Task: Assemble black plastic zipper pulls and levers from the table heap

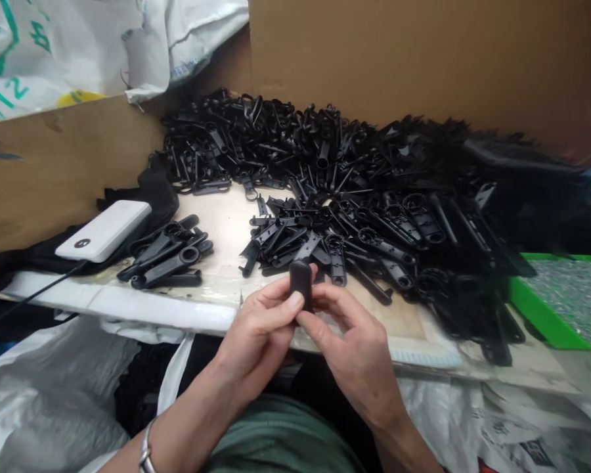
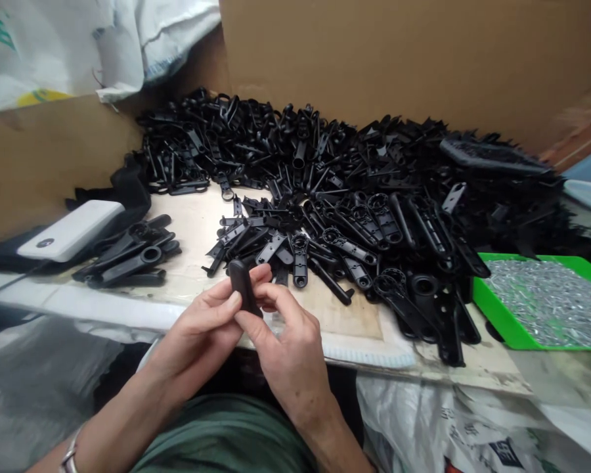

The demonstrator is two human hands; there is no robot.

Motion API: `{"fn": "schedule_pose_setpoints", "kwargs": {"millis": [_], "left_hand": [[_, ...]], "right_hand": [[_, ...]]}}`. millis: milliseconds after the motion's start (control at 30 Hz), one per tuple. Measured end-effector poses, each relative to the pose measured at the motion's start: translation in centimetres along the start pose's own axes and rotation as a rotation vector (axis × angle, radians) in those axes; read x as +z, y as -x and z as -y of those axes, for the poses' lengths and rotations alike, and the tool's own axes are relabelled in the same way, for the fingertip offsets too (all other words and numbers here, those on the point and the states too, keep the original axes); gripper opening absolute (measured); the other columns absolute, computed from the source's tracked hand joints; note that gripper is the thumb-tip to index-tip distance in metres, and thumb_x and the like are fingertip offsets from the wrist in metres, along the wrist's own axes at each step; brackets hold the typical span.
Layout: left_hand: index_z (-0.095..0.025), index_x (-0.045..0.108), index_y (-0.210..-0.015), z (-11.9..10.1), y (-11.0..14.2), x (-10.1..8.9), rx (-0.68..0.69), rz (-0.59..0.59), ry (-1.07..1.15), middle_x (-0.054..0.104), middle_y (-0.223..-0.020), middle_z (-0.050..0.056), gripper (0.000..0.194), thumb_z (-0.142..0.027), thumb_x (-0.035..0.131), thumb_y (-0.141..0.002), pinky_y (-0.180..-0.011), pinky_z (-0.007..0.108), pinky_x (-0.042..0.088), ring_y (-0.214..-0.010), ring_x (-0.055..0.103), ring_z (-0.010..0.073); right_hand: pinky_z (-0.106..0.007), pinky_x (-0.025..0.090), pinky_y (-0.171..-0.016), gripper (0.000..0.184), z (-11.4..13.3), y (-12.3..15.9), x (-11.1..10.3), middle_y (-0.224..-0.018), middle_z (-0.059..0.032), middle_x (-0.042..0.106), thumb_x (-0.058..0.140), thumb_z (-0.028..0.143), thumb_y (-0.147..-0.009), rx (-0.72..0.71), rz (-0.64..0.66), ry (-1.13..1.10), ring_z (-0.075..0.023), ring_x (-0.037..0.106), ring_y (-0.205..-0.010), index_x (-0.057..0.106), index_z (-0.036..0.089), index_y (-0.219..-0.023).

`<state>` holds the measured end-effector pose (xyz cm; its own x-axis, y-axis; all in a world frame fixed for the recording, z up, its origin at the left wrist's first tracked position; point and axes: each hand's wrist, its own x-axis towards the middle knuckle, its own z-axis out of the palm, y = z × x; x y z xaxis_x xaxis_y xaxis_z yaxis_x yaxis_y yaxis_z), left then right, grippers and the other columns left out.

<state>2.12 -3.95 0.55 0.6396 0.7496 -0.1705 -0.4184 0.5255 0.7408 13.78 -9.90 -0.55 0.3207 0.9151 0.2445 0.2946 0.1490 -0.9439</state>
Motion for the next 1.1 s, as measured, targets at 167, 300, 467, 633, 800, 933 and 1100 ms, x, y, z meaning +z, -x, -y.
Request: {"fn": "schedule_pose_setpoints", "kwargs": {"millis": [167,300,467,633,800,933,1100], "left_hand": [[-0.019,0.059,-0.123,-0.2,0.5,-0.7,0.279,-0.124,-0.509,0.056,-0.136,0.008,0.04,-0.022,0.066,-0.084,-0.108,0.039,0.038,-0.126,0.049,0.0249],[-0.021,0.055,-0.124,-1.5,0.8,-1.0,0.805,-0.054,-1.392,0.048,-0.142,0.007,0.037,-0.016,0.059,-0.087,-0.114,0.045,0.019,-0.138,0.03,0.026],[-0.018,0.059,-0.099,-2.9,0.5,-0.4,0.656,0.344,-1.667,0.066,-0.095,0.003,0.014,-0.018,0.045,-0.095,-0.102,0.042,0.024,-0.1,0.054,0.0193],[-0.018,0.058,-0.109,-2.5,0.2,0.0,0.549,0.442,-1.442,0.064,-0.099,0.003,0.02,-0.018,0.042,-0.097,-0.094,0.034,0.03,-0.097,0.053,0.0171],[-0.018,0.051,-0.125,-1.6,0.2,-0.1,0.595,0.394,-1.341,0.066,-0.097,0.003,0.031,-0.016,0.046,-0.095,-0.084,0.033,0.035,-0.086,0.056,0.016],[-0.016,0.052,-0.125,-0.5,0.4,-0.3,0.693,0.341,-1.285,0.068,-0.092,0.005,0.033,-0.012,0.048,-0.092,-0.078,0.033,0.039,-0.083,0.058,0.0177],[-0.014,0.06,-0.115,0.6,0.2,-0.7,0.664,0.261,-1.295,0.069,-0.086,0.006,0.026,-0.013,0.051,-0.092,-0.074,0.033,0.04,-0.078,0.058,0.0177]], "right_hand": [[-0.031,0.049,-0.084,0.018,0.7,-0.7,-1.6,-0.093,-0.0011,0.067,0.063,0.008,-0.085,-0.29,-0.014,0.279,-0.0173,0.062,-0.087,0.065,0.021,-0.097],[-0.038,0.045,-0.085,0.022,1.9,-0.9,-3.5,-0.091,-0.0046,0.062,0.059,0.005,-0.085,-0.463,0.055,0.491,-0.0212,0.055,-0.09,0.064,0.019,-0.101],[-0.036,0.046,-0.082,0.015,2.8,-1.1,-5.3,-0.095,-0.0041,0.058,0.06,0.01,-0.089,-0.451,0.197,0.437,-0.0209,0.055,-0.093,0.063,0.022,-0.098],[-0.034,0.047,-0.089,0.019,1.8,-1.0,-5.8,-0.102,-0.0016,0.062,0.066,0.018,-0.089,-0.33,0.22,0.256,-0.021,0.057,-0.1,0.061,0.027,-0.105],[-0.026,0.051,-0.087,0.018,1.1,-0.5,-5.1,-0.103,0.0016,0.065,0.072,0.022,-0.085,-0.156,0.118,0.06,-0.0179,0.061,-0.1,0.062,0.028,-0.1],[-0.018,0.054,-0.067,0.014,1.4,-0.1,-4.7,-0.094,0.002,0.066,0.07,0.017,-0.085,-0.125,0.077,0.127,-0.0143,0.064,-0.085,0.062,0.025,-0.094],[-0.017,0.052,-0.064,0.017,0.6,-0.1,-4.4,-0.088,0.0031,0.066,0.07,0.009,-0.081,-0.144,0.04,0.202,-0.0128,0.064,-0.08,0.062,0.022,-0.089]]}}
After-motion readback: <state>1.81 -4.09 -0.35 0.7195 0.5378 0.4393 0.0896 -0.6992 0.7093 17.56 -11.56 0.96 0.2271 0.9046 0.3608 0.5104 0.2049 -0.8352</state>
